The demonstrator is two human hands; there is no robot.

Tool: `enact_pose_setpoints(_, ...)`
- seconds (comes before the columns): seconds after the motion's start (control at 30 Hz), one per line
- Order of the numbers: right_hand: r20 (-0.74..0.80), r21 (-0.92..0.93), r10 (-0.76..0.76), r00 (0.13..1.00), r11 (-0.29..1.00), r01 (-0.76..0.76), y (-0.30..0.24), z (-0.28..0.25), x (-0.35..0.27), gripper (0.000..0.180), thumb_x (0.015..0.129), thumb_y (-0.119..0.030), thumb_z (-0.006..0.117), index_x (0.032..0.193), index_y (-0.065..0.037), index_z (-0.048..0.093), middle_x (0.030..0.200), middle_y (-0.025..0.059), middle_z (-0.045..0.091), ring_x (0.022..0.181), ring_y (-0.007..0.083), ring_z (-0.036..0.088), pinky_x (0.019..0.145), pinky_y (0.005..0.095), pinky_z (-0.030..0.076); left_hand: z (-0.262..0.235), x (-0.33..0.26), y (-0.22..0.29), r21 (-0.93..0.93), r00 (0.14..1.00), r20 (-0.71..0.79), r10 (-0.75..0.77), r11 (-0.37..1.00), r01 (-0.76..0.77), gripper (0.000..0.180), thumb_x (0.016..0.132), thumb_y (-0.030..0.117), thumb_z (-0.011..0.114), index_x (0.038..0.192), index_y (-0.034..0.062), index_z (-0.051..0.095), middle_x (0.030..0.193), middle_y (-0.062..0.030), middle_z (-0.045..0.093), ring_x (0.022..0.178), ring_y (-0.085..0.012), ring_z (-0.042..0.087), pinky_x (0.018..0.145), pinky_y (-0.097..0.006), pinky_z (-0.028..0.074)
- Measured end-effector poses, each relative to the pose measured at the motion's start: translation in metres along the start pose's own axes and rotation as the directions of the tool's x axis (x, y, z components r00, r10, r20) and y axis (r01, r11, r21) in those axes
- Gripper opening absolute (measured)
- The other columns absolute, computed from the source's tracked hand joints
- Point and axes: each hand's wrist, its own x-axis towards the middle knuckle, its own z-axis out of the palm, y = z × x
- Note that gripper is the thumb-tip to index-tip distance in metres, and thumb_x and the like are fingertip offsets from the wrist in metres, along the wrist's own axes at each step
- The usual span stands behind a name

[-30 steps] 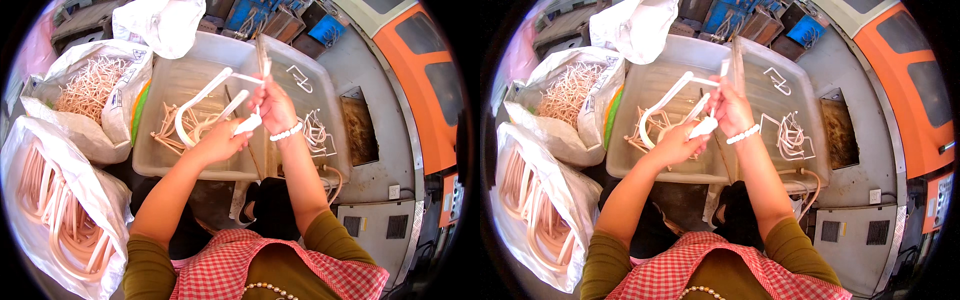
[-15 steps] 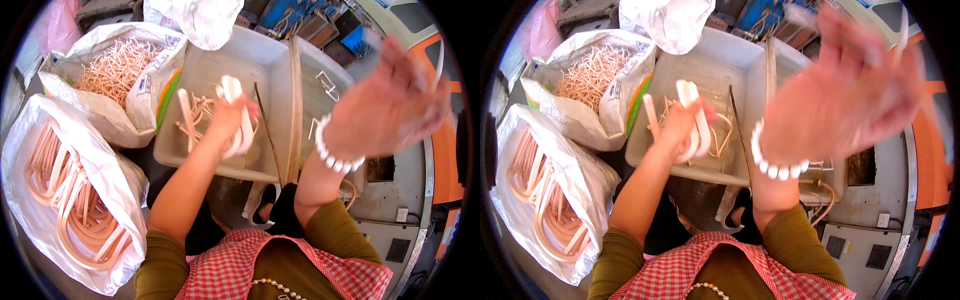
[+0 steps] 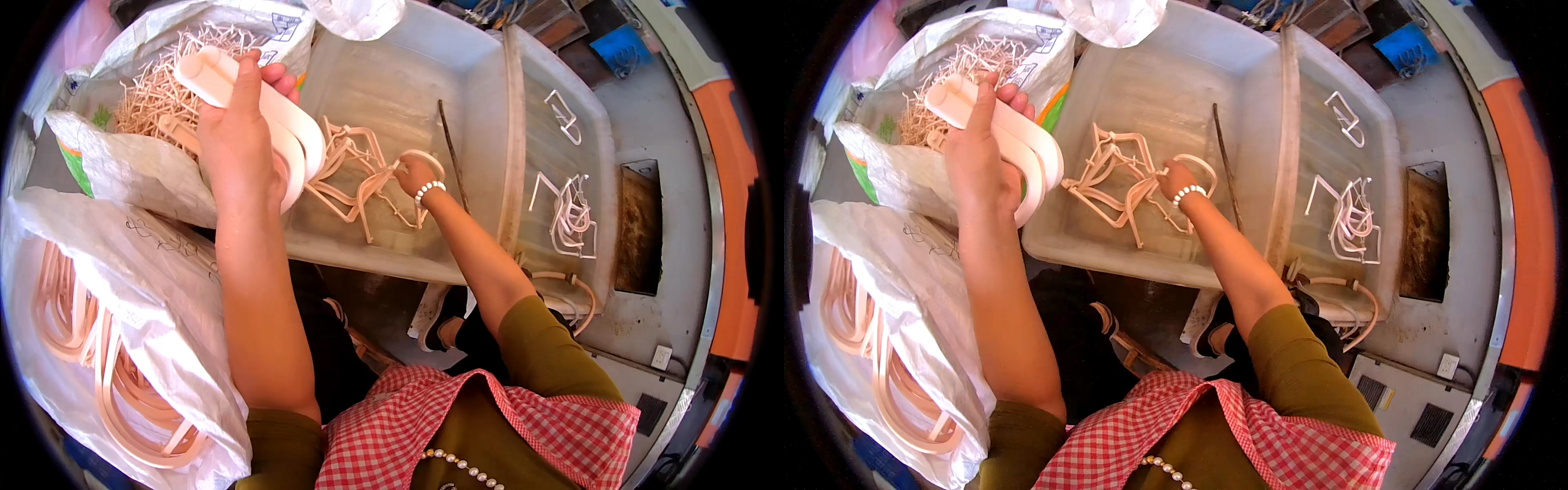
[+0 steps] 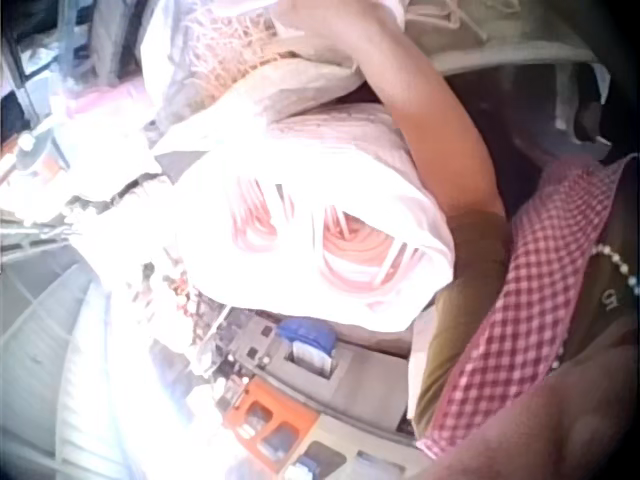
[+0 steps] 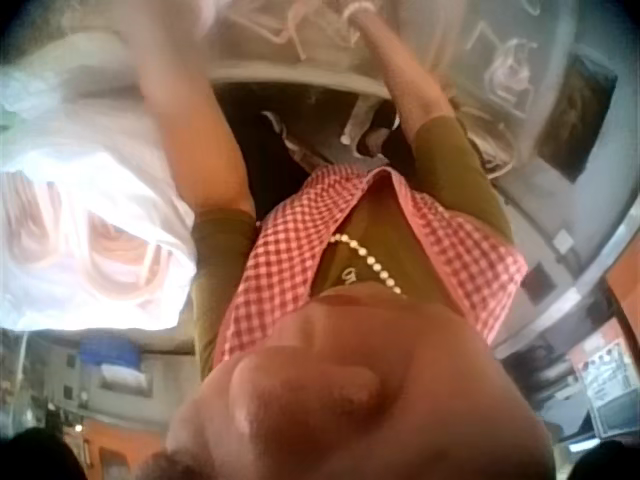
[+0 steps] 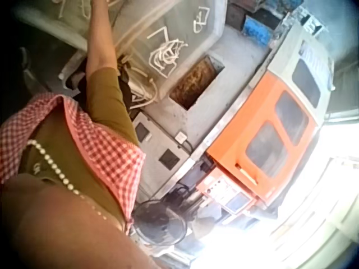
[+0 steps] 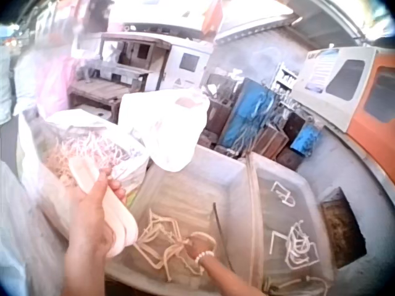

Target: The person assembles plastic hangers by hand in a factory setting. They pick up individual hanger components from a bin, interlock the parts to form a complete hanger, and place the finished items into a large white sack.

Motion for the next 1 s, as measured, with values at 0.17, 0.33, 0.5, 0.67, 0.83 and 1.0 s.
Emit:
enact_pose_setpoints(0.17, 0.117, -0.041, 0.302, 0.946, 0.953, -0.299, 0.075, 0.06, 0.009, 0.085, 0.074, -0.029, 0.074, 0.139, 0.004, 0.03, 0.138, 0.0252, 0.041, 0.129, 0.0347, 0.041, 0.104, 0.0377, 0.037, 0.001, -0.001, -0.007, -0.003, 0.999, 0.009, -0.049, 0.999, 0.049, 0.027, 0.094, 0.014, 0.053, 0.113, -0.0047, 0.054, 0.089, -0.0114, 0.062, 0.076, -0.0185, 0.062, 0.068, -0.03, 0.053)
enact_pose_setpoints(0.33, 0.019, 0.243, 0.326, 0.945, 0.916, -0.32, 0.074, 0.074, -0.008, 0.041, 0.08, -0.024, 0.069, 0.113, -0.002, 0.061, 0.091, 0.013, 0.068, 0.083, 0.0215, 0.064, 0.075, 0.0337, 0.049, 0.01, -0.003, -0.011, -0.069, 0.985, 0.09, -0.147, 0.986, 0.153, 0.025, 0.094, 0.014, 0.054, 0.111, -0.004, 0.054, 0.09, -0.0114, 0.061, 0.078, -0.0188, 0.061, 0.069, -0.031, 0.053)
enact_pose_setpoints(0.5, -0.267, 0.693, 0.299, 0.916, 0.721, -0.034, 0.043, -0.022, -0.04, 0.025, 0.087, -0.012, 0.061, 0.111, -0.004, 0.062, 0.081, 0.0014, 0.062, 0.072, 0.0104, 0.055, 0.066, 0.0267, 0.046, 0.016, -0.011, -0.015, -0.083, 0.949, 0.119, -0.293, 0.949, 0.303, 0.023, 0.093, 0.014, 0.055, 0.11, -0.0024, 0.052, 0.09, -0.0102, 0.059, 0.079, -0.0189, 0.06, 0.072, -0.033, 0.053)
enact_pose_setpoints(0.67, -0.531, 0.805, 0.077, 0.844, 0.359, 0.473, -0.026, -0.159, -0.098, 0.027, 0.09, -0.014, 0.061, 0.115, -0.005, 0.059, 0.088, 0.001, 0.062, 0.083, 0.0096, 0.056, 0.073, 0.025, 0.045, 0.018, -0.021, -0.023, -0.062, 0.848, 0.218, -0.482, 0.861, 0.505, 0.021, 0.092, 0.012, 0.056, 0.109, -0.0005, 0.052, 0.086, -0.0077, 0.058, 0.077, -0.0171, 0.057, 0.073, -0.032, 0.052)
enact_pose_setpoints(0.83, -0.559, 0.696, -0.15, 0.816, 0.45, 0.559, -0.085, -0.246, -0.147, 0.019, 0.091, -0.007, 0.056, 0.11, -0.004, 0.06, 0.106, 0.0061, 0.063, 0.099, 0.0128, 0.056, 0.088, 0.0288, 0.044, 0.019, -0.03, -0.027, -0.014, 0.784, 0.322, -0.53, 0.826, 0.564, 0.018, 0.092, 0.012, 0.057, 0.105, 0.0002, 0.054, 0.086, -0.0075, 0.058, 0.076, -0.0166, 0.058, 0.071, -0.031, 0.052)
enact_pose_setpoints(1.0, -0.511, 0.476, -0.489, 0.707, 0.524, 0.706, -0.115, -0.294, -0.164, 0.019, 0.085, 0.007, 0.051, 0.097, -0.001, 0.064, 0.121, 0.011, 0.055, 0.105, 0.0156, 0.054, 0.088, 0.0308, 0.045, 0.02, -0.043, -0.038, 0.154, 0.723, 0.36, -0.59, 0.801, 0.578, 0.018, 0.09, 0.016, 0.059, 0.097, 0.0, 0.058, 0.085, -0.0111, 0.062, 0.072, -0.0205, 0.061, 0.066, -0.034, 0.053)
